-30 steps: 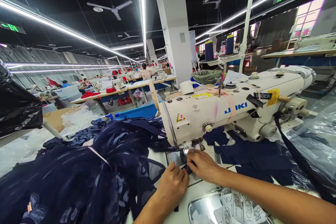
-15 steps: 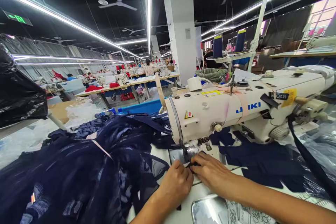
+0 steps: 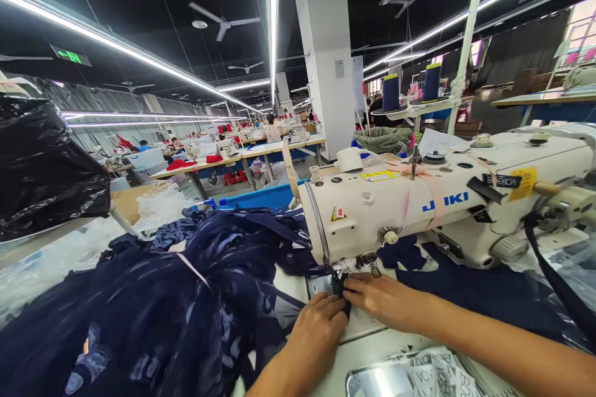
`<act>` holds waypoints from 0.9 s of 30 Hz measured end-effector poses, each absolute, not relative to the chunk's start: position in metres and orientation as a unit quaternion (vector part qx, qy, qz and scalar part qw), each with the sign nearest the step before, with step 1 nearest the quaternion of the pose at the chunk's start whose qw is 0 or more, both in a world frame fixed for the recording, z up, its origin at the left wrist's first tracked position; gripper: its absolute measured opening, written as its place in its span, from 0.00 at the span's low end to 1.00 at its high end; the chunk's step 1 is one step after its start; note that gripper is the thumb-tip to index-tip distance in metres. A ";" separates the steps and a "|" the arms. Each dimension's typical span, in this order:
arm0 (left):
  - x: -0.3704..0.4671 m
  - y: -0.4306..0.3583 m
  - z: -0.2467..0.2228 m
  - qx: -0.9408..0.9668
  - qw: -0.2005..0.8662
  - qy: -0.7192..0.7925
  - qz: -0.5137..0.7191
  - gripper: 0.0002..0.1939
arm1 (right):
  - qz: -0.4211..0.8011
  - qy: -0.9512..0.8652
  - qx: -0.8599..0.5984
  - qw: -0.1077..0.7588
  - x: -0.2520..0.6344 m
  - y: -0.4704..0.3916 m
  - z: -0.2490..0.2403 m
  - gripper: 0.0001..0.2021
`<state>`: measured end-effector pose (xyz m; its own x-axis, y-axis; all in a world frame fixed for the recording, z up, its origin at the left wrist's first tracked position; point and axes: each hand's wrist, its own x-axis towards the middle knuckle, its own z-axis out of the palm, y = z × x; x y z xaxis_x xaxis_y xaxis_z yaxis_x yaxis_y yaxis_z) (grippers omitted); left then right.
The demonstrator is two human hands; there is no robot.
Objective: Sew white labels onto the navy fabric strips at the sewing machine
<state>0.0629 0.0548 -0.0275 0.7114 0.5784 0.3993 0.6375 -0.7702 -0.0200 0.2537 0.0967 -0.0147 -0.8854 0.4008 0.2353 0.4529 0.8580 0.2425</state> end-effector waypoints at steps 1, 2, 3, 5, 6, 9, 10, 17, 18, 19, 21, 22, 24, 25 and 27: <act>0.067 0.056 -0.030 -0.916 0.080 -0.342 -0.194 0.09 | -0.145 -0.959 -0.224 0.092 0.255 0.099 -0.015 0.12; 0.071 0.058 -0.032 -0.911 0.084 -0.352 -0.197 0.09 | -0.141 -0.960 -0.223 0.095 0.255 0.100 -0.016 0.12; 0.074 0.059 -0.033 -0.908 0.088 -0.359 -0.199 0.10 | -0.137 -0.960 -0.222 0.099 0.256 0.101 -0.017 0.13; 0.078 0.062 -0.034 -0.904 0.094 -0.366 -0.201 0.10 | -0.133 -0.960 -0.219 0.111 0.257 0.102 -0.019 0.14; 0.080 0.063 -0.035 -0.903 0.096 -0.368 -0.202 0.10 | -0.131 -0.960 -0.219 0.117 0.257 0.103 -0.020 0.14; 0.082 0.066 -0.037 -0.901 0.097 -0.370 -0.207 0.09 | -0.130 -0.958 -0.219 0.132 0.258 0.106 -0.023 0.15; 0.082 0.067 -0.038 -0.899 0.098 -0.371 -0.211 0.10 | -0.129 -0.958 -0.218 0.135 0.258 0.107 -0.024 0.15; 0.084 0.068 -0.042 -0.890 0.105 -0.376 -0.236 0.13 | -0.125 -0.957 -0.222 0.140 0.259 0.110 -0.024 0.19; 0.084 0.068 -0.043 -0.889 0.106 -0.378 -0.235 0.14 | -0.125 -0.957 -0.222 0.139 0.259 0.110 -0.023 0.19; 0.084 0.068 -0.044 -0.888 0.108 -0.380 -0.235 0.14 | -0.126 -0.957 -0.222 0.140 0.259 0.110 -0.022 0.19; 0.084 0.069 -0.045 -0.886 0.116 -0.382 -0.237 0.14 | -0.128 -0.956 -0.223 0.143 0.258 0.109 -0.021 0.19; 0.085 0.070 -0.046 -0.884 0.122 -0.384 -0.239 0.14 | -0.131 -0.954 -0.225 0.146 0.258 0.109 -0.021 0.19; 0.086 0.070 -0.046 -0.880 0.135 -0.385 -0.244 0.14 | -0.140 -0.951 -0.230 0.150 0.257 0.109 -0.021 0.19; 0.086 0.070 -0.046 -0.878 0.141 -0.386 -0.245 0.15 | -0.144 -0.950 -0.234 0.150 0.257 0.108 -0.021 0.19; 0.088 0.070 -0.046 -0.875 0.151 -0.390 -0.245 0.14 | -0.152 -0.947 -0.242 0.149 0.257 0.108 -0.021 0.19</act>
<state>0.0879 0.0704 -0.0455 0.5763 0.6077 0.5464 0.7557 -0.6508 -0.0734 0.2570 0.1077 -0.0213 -0.8384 0.4136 0.3550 0.5039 0.8365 0.2152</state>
